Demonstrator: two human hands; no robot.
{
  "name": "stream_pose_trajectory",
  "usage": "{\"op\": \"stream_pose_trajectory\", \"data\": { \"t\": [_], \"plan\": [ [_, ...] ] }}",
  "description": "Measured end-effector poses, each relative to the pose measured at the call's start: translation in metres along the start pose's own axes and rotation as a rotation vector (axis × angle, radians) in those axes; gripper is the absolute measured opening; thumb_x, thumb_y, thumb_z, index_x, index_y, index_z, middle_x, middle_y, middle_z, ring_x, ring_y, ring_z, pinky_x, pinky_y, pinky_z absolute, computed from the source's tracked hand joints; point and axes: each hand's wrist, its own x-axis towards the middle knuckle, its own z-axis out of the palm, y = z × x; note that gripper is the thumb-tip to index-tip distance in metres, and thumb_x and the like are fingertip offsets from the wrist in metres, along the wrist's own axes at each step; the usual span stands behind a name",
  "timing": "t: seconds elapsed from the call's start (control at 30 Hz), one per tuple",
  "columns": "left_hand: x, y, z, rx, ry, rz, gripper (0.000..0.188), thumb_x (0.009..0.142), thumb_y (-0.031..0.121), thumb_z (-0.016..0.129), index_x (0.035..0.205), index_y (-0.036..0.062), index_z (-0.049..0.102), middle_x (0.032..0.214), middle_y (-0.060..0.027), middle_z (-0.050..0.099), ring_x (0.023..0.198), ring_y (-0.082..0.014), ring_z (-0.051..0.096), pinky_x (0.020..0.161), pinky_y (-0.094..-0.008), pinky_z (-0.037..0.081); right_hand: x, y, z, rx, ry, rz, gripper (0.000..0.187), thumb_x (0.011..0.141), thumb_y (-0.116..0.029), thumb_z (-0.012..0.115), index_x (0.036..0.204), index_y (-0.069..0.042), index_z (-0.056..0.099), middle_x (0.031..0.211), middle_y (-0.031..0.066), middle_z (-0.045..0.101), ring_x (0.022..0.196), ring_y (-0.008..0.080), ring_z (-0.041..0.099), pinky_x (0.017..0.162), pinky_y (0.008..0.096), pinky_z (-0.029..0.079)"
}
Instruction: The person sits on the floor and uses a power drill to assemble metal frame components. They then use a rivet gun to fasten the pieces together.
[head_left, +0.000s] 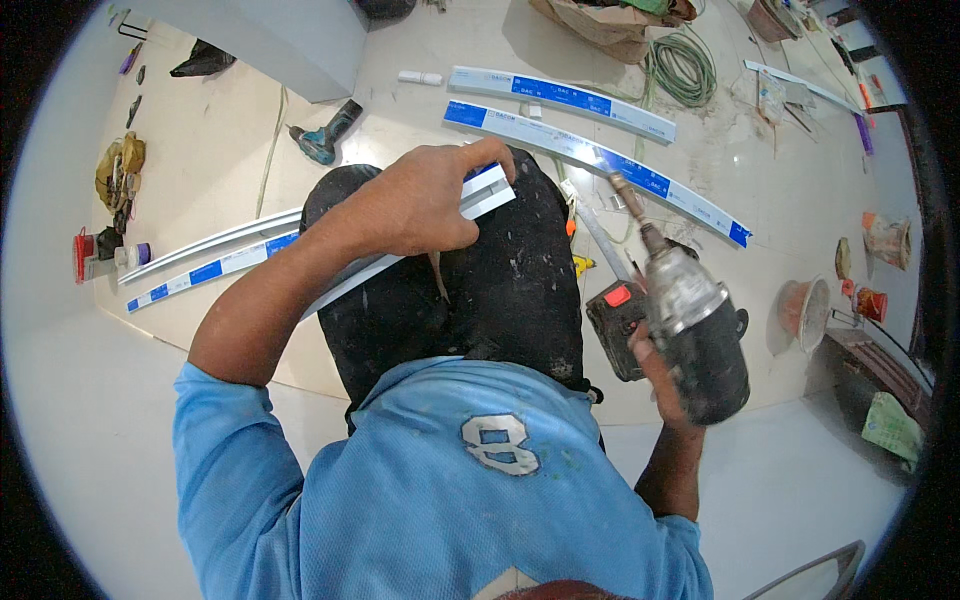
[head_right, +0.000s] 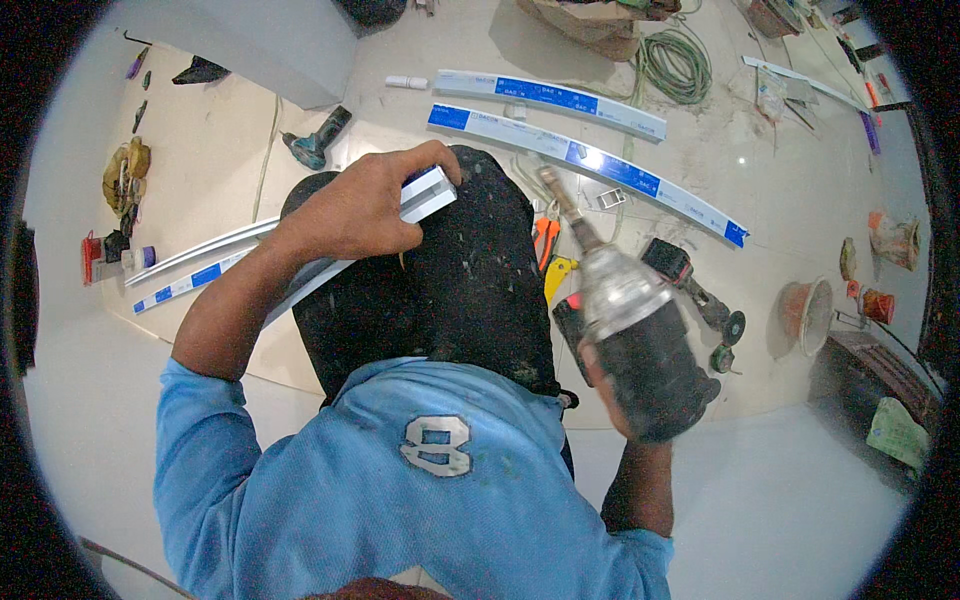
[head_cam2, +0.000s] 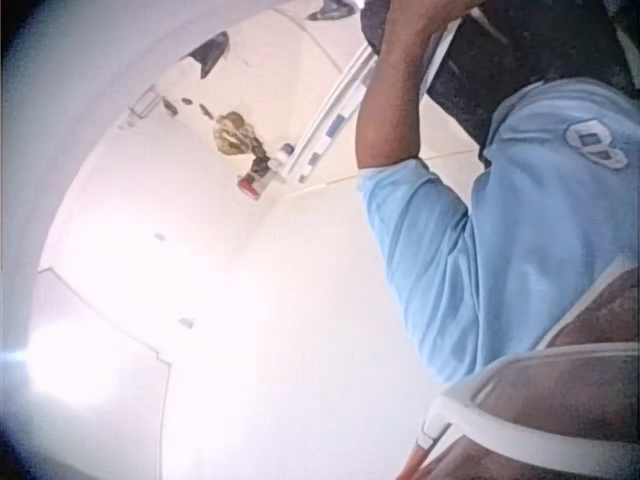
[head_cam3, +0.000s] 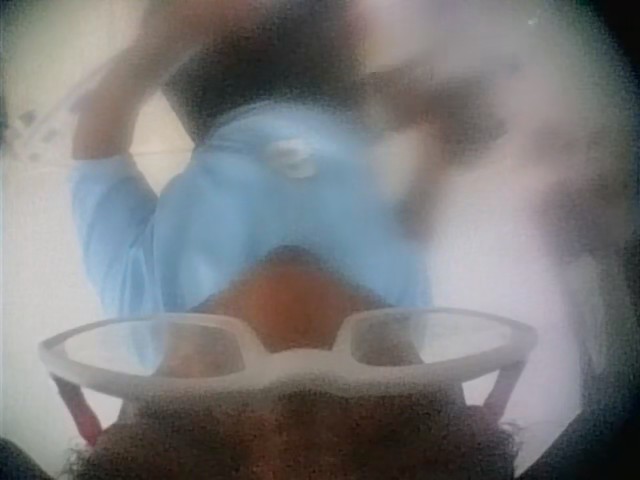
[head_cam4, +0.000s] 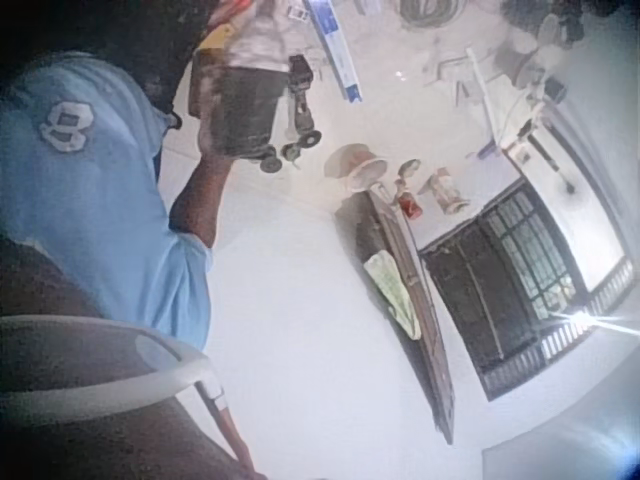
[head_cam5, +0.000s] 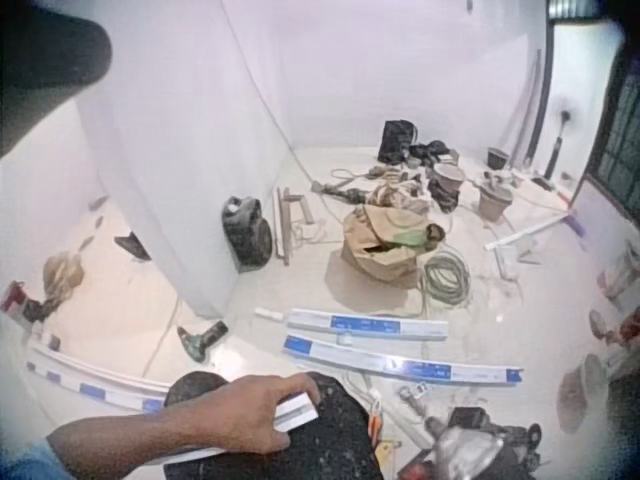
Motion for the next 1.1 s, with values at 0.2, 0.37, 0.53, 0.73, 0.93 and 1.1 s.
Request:
{"op": "stream_pose_trajectory", "data": {
  "t": [0.2, 0.37, 0.53, 0.73, 0.93, 1.1],
  "plan": [
    [-0.005, -0.008, 0.010, 0.030, 0.103, 0.109, 0.063, 0.072, 0.002, 0.073, 0.133, 0.0160, 0.061, 0.110, -0.0261, 0.075, 0.105, -0.0432, 0.075, 0.096, -0.0506, 0.058, 0.021, -0.039, -0.016, -0.099, -0.152, -0.113, 0.060, 0.081, -0.023, 0.091, 0.133, 0.001, 0.072, 0.119, 0.0167, 0.080, 0.110, 0.0262, 0.079, 0.100, 0.0405, 0.061],
    [0.000, -0.012, 0.015, 0.059, 0.123, 0.127, 0.062, 0.072, 0.004, 0.074, 0.131, 0.0154, 0.060, 0.112, -0.0270, 0.073, 0.109, -0.0481, 0.071, 0.100, -0.0552, 0.055, 0.040, -0.083, -0.027, -0.253, -0.263, -0.344, 0.068, 0.076, -0.023, 0.094, 0.136, 0.000, 0.072, 0.127, 0.0193, 0.079, 0.116, 0.0288, 0.079, 0.102, 0.0405, 0.060],
    [0.002, -0.015, 0.018, 0.075, 0.159, 0.163, 0.062, 0.071, 0.005, 0.074, 0.130, 0.0155, 0.059, 0.111, -0.0270, 0.072, 0.111, -0.0500, 0.069, 0.100, -0.0576, 0.054, 0.055, -0.117, -0.025, -0.459, -0.379, -0.280, 0.069, 0.074, -0.019, 0.093, 0.137, -0.001, 0.071, 0.127, 0.0208, 0.078, 0.117, 0.0313, 0.078, 0.102, 0.0408, 0.060],
    [0.004, -0.020, 0.021, 0.063, 0.188, 0.228, 0.062, 0.071, 0.006, 0.074, 0.130, 0.0158, 0.059, 0.111, -0.0278, 0.072, 0.112, -0.0506, 0.068, 0.100, -0.0582, 0.053, 0.065, -0.134, -0.021, -0.482, -0.402, -0.408, 0.068, 0.071, -0.011, 0.092, 0.135, 0.000, 0.072, 0.123, 0.0215, 0.079, 0.114, 0.0338, 0.079, 0.098, 0.0405, 0.061],
    [0.006, -0.019, 0.021, 0.065, 0.170, 0.204, 0.064, 0.072, 0.006, 0.073, 0.133, 0.0159, 0.058, 0.109, -0.0281, 0.071, 0.111, -0.0509, 0.068, 0.099, -0.0588, 0.054, 0.073, -0.138, -0.020, -0.455, -0.431, -0.399, 0.067, 0.068, -0.009, 0.093, 0.132, 0.000, 0.073, 0.118, 0.0211, 0.080, 0.109, 0.0347, 0.080, 0.094, 0.0404, 0.061],
    [0.005, -0.020, 0.020, 0.135, 0.184, 0.245, 0.072, 0.080, 0.004, 0.076, 0.149, 0.0128, 0.056, 0.104, -0.0276, 0.075, 0.101, -0.0451, 0.075, 0.091, -0.0557, 0.061, 0.078, -0.148, -0.018, -0.485, -0.442, -0.418, 0.064, 0.069, -0.008, 0.092, 0.130, 0.000, 0.074, 0.118, 0.0215, 0.080, 0.107, 0.0346, 0.080, 0.094, 0.0401, 0.061]
  ]
}}
